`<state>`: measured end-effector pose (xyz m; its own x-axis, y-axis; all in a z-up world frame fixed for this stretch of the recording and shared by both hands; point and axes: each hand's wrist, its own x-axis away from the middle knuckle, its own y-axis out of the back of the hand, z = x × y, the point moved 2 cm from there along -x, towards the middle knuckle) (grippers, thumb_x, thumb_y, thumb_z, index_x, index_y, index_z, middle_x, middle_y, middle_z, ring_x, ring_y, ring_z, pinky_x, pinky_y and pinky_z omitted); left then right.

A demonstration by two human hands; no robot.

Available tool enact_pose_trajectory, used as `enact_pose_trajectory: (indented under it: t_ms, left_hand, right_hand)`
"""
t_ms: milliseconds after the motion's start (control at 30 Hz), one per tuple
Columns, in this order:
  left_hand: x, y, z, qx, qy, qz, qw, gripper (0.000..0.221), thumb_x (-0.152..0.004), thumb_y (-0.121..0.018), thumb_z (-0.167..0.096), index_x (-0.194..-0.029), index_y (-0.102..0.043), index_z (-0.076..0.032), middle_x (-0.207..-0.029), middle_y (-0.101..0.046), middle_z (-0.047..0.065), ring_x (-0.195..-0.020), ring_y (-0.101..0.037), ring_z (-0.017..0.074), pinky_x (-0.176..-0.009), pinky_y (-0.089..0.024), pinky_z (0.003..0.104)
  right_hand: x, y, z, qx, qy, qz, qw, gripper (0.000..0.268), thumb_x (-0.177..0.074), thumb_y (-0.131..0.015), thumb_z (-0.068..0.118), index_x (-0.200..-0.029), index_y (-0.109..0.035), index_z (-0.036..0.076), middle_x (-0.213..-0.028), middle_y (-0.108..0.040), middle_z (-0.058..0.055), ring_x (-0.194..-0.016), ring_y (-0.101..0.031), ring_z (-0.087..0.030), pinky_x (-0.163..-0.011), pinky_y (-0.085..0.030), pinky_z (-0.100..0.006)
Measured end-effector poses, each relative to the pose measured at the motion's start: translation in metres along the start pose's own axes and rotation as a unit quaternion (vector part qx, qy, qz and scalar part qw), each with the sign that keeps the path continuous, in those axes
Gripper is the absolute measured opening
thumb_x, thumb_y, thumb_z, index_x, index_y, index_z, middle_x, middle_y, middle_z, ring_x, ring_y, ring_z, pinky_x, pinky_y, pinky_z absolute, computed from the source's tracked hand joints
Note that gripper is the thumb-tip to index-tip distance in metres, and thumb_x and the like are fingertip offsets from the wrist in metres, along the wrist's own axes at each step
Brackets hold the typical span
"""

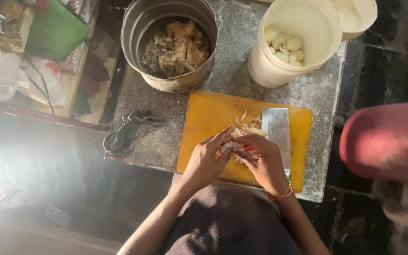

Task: The person shreds cooked chicken by hand on a yellow cutting board, picking pieces from a metal pot and placing the shredded meat onto the board.

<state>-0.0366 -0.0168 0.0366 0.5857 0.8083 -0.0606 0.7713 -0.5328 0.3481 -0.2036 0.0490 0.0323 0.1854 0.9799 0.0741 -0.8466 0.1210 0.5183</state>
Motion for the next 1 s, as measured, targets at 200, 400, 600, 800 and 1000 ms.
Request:
enact_pose_trajectory:
  t_ms: [200,400,600,800,1000]
  left_hand:
    - [0.004,0.004,-0.005,0.022,0.081,-0.041,0.996,0.032,-0.089,-0.077,-0.014,-0.120,-0.072,-0.008,-0.106,-0.078,0.012,-0.095,-0.080,0.0224,-0.081,-0.061,0.032]
    - [0.009,0.012,-0.016,-0.001,0.031,-0.079,0.996,0.027,-0.091,-0.073,-0.013,-0.118,-0.075,-0.007,-0.111,-0.077,0.013,-0.099,-0.077,0.0257,-0.082,-0.060,0.033]
    - [0.008,0.009,-0.015,0.006,0.086,-0.074,0.994,0.022,-0.090,-0.071,-0.015,-0.110,-0.077,-0.008,-0.106,-0.079,0.011,-0.090,-0.078,0.0256,-0.076,-0.059,0.033]
    - [0.008,-0.010,0.032,0.033,0.028,-0.120,0.992,0.025,-0.085,-0.072,-0.009,-0.109,-0.079,-0.008,-0.099,-0.082,0.008,-0.087,-0.082,0.0173,-0.075,-0.064,0.029]
    - [0.005,-0.031,0.114,0.035,0.116,-0.077,0.990,0.030,-0.080,-0.080,-0.011,-0.109,-0.083,-0.009,-0.094,-0.085,0.006,-0.082,-0.084,0.0127,-0.073,-0.065,0.027]
  right_hand:
    - [0.003,-0.005,-0.024,-0.155,0.014,-0.028,0.987,0.026,-0.089,-0.079,0.006,-0.115,-0.075,0.003,-0.105,-0.075,-0.007,-0.092,-0.072,-0.013,-0.081,-0.060,-0.026]
    - [0.000,-0.015,-0.037,-0.274,0.048,-0.046,0.959,0.027,-0.088,-0.076,0.001,-0.114,-0.071,0.000,-0.108,-0.075,-0.008,-0.099,-0.074,-0.014,-0.086,-0.063,-0.029]
    - [0.007,-0.027,-0.042,-0.289,-0.033,-0.067,0.954,0.021,-0.086,-0.075,-0.006,-0.107,-0.076,-0.004,-0.092,-0.078,-0.010,-0.078,-0.073,-0.015,-0.062,-0.061,-0.030]
    - [0.004,-0.025,-0.039,-0.184,-0.043,-0.074,0.979,0.016,-0.091,-0.076,0.012,-0.097,-0.079,-0.002,-0.081,-0.081,-0.008,-0.070,-0.073,-0.011,-0.059,-0.055,-0.026]
    - [-0.005,-0.041,-0.087,-0.177,0.015,-0.084,0.981,0.018,-0.091,-0.076,0.015,-0.095,-0.078,-0.002,-0.081,-0.081,-0.008,-0.076,-0.077,-0.011,-0.069,-0.061,-0.026]
